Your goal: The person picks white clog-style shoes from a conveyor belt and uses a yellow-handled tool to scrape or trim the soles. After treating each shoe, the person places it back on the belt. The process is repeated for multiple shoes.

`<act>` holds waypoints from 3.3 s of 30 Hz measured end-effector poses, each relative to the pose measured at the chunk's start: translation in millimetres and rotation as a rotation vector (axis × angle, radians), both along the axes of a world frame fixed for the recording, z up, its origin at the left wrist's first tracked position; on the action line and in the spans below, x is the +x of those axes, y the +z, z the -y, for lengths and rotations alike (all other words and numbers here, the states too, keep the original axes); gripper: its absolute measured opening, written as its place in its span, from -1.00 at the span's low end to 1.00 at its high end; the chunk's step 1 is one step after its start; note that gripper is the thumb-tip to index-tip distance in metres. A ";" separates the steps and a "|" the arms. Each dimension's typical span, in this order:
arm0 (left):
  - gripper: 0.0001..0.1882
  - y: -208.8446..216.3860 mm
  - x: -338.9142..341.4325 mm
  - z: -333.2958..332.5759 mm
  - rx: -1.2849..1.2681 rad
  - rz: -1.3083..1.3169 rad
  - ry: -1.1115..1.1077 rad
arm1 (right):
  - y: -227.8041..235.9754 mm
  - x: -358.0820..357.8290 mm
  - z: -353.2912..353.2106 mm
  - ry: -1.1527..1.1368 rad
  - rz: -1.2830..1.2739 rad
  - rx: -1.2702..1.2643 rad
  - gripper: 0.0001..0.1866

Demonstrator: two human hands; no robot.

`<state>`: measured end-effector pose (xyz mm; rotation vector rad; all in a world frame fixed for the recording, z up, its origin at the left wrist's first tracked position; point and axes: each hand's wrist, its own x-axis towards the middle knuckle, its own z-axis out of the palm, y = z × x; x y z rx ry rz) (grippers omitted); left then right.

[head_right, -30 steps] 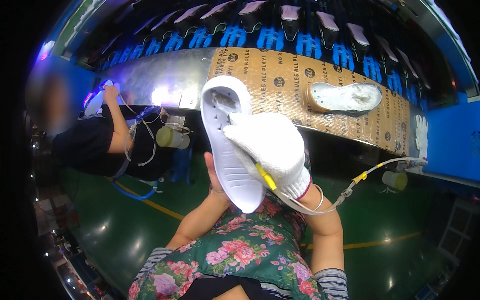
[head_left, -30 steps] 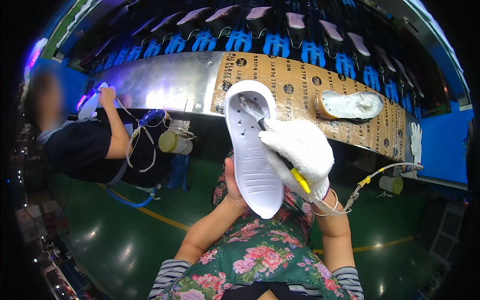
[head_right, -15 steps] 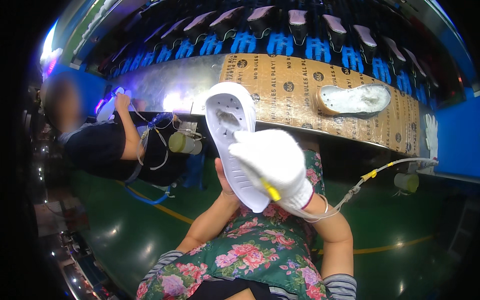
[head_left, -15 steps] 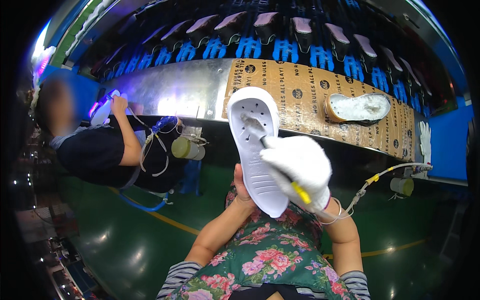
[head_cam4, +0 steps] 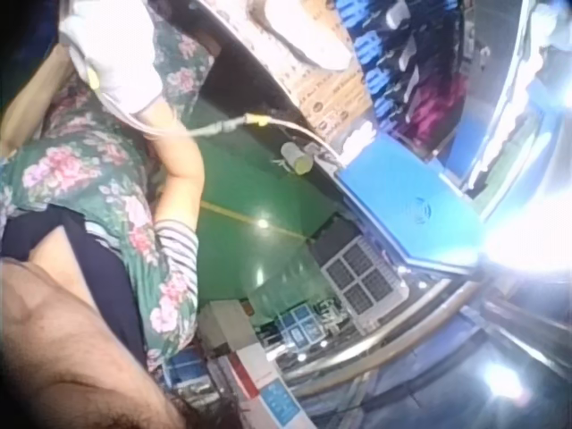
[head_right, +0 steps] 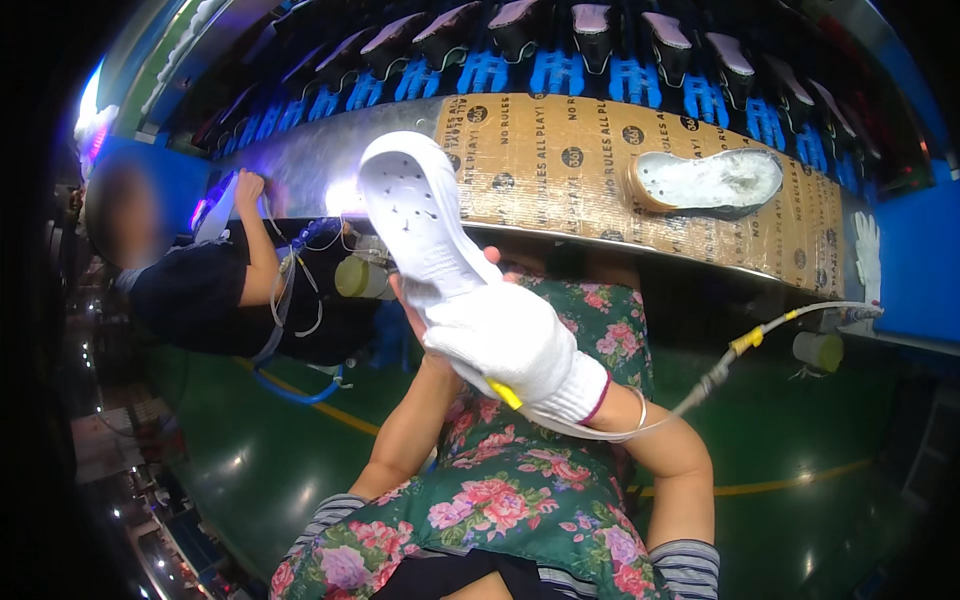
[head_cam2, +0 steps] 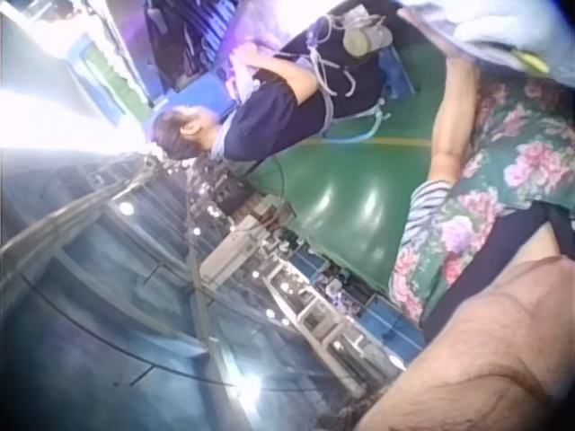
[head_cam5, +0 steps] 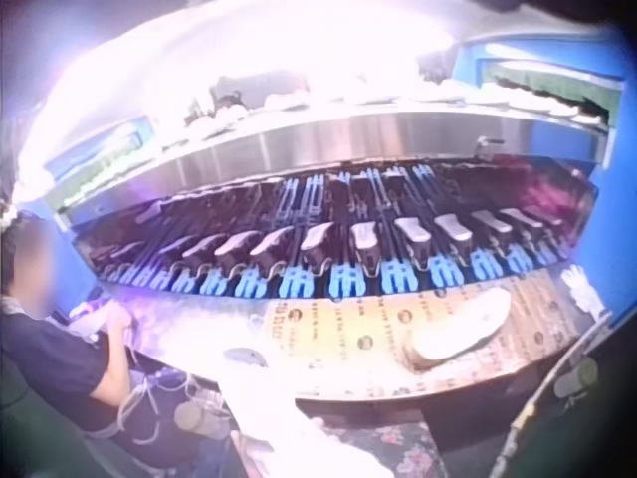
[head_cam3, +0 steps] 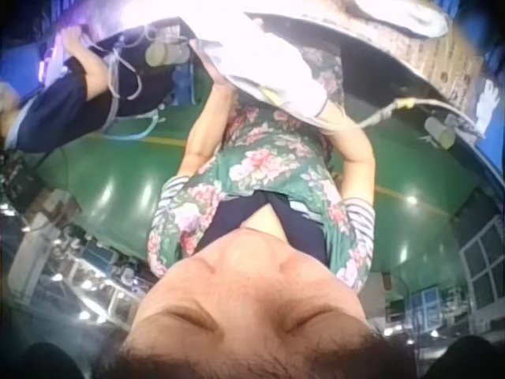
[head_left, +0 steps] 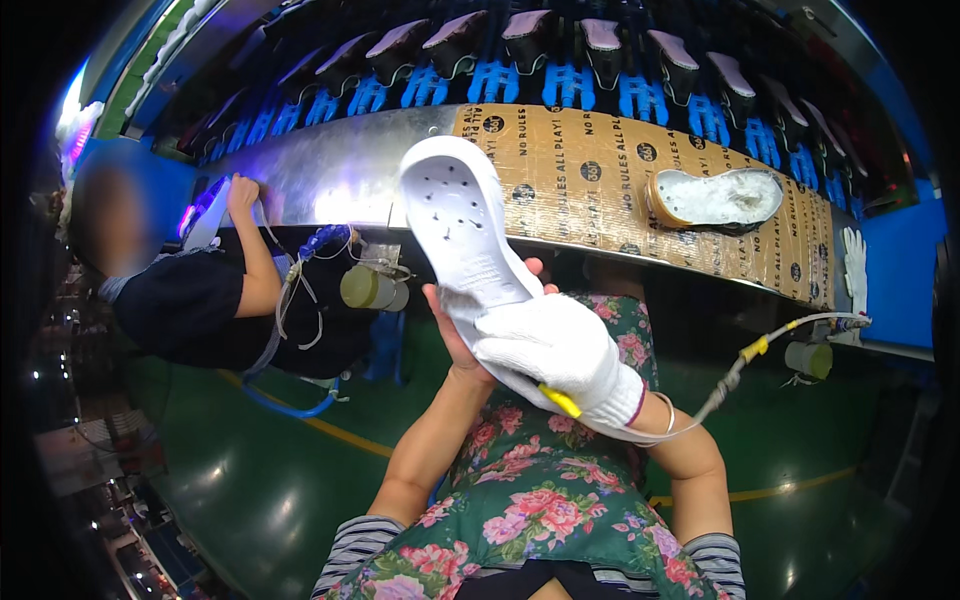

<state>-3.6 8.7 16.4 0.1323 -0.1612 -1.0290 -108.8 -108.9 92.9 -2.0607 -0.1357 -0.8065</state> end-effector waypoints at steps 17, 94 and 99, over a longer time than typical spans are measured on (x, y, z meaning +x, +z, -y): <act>0.22 11.0 21.9 4.0 -0.053 -0.037 -0.040 | 15.3 1.3 12.8 0.183 -0.239 0.163 -0.68; 0.25 14.8 73.3 32.5 -0.029 0.077 -0.424 | 9.2 -16.6 14.7 0.187 -0.431 0.587 -0.81; 0.21 10.1 69.6 27.4 -0.032 0.031 -0.380 | 0.7 -18.2 28.1 0.365 -0.371 0.825 -0.81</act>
